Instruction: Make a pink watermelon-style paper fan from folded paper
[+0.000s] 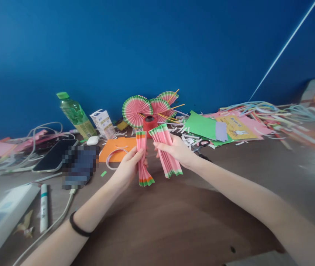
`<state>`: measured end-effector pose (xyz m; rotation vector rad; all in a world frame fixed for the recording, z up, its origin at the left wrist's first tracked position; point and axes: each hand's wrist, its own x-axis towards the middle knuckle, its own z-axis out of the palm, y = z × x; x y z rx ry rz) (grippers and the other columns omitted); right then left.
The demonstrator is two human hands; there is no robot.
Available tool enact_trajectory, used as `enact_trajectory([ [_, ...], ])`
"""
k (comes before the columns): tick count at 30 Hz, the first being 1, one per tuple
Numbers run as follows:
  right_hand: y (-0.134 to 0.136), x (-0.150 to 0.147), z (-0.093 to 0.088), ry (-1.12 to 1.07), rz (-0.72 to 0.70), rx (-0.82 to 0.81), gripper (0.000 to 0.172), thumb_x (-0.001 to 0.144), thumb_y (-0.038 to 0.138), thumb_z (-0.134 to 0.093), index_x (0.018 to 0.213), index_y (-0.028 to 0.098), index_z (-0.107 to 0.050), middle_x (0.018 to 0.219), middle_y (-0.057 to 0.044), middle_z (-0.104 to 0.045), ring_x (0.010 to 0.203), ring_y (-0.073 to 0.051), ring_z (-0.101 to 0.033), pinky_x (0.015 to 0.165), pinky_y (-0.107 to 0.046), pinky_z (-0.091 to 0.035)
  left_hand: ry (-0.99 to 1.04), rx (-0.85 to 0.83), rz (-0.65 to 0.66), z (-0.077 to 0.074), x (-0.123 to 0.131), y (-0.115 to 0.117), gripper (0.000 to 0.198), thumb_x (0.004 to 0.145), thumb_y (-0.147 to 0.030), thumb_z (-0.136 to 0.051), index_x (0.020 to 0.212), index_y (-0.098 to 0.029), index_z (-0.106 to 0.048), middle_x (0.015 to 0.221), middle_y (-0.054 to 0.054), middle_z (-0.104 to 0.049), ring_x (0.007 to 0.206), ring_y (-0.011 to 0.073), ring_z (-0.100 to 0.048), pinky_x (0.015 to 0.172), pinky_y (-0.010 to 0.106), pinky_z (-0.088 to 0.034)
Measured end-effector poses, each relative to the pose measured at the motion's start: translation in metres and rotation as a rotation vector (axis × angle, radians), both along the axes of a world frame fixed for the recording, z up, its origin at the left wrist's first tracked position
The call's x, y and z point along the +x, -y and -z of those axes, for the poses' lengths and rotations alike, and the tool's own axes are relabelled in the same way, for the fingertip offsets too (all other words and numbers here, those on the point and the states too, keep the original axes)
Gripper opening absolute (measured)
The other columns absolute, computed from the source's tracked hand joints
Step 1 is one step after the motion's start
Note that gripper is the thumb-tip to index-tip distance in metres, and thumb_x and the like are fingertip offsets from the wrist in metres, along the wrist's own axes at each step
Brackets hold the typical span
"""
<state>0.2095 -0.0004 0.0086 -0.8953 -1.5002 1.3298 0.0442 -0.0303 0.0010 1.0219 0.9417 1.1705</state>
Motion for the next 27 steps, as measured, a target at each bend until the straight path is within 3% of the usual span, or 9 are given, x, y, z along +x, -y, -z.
enact_trajectory([
  [9,0.0035,-0.0010,-0.0020,-0.005,-0.013,0.054,0.022,0.073,0.031,-0.064,0.087,0.017,-0.054,0.072,0.001,-0.060,0.053,-0.011,-0.060,0.051,-0.025,-0.052,-0.042,-0.003,0.051,-0.0023,0.0008,0.0041,0.019,0.075,-0.032,-0.061,0.081,-0.015,-0.054,0.072,-0.002,-0.053,0.058,0.0074,-0.050,0.058,0.022,-0.043],
  [27,0.0048,-0.0011,-0.0021,-0.010,-0.041,-0.005,0.024,0.070,0.032,-0.067,0.084,0.016,-0.054,0.071,0.000,-0.060,0.051,-0.010,-0.060,0.048,-0.023,-0.050,-0.182,0.058,0.064,0.0012,0.0004,0.0014,0.028,0.074,-0.041,-0.060,0.083,-0.016,-0.052,0.069,-0.003,-0.050,0.057,0.0081,-0.049,0.053,0.021,-0.039],
])
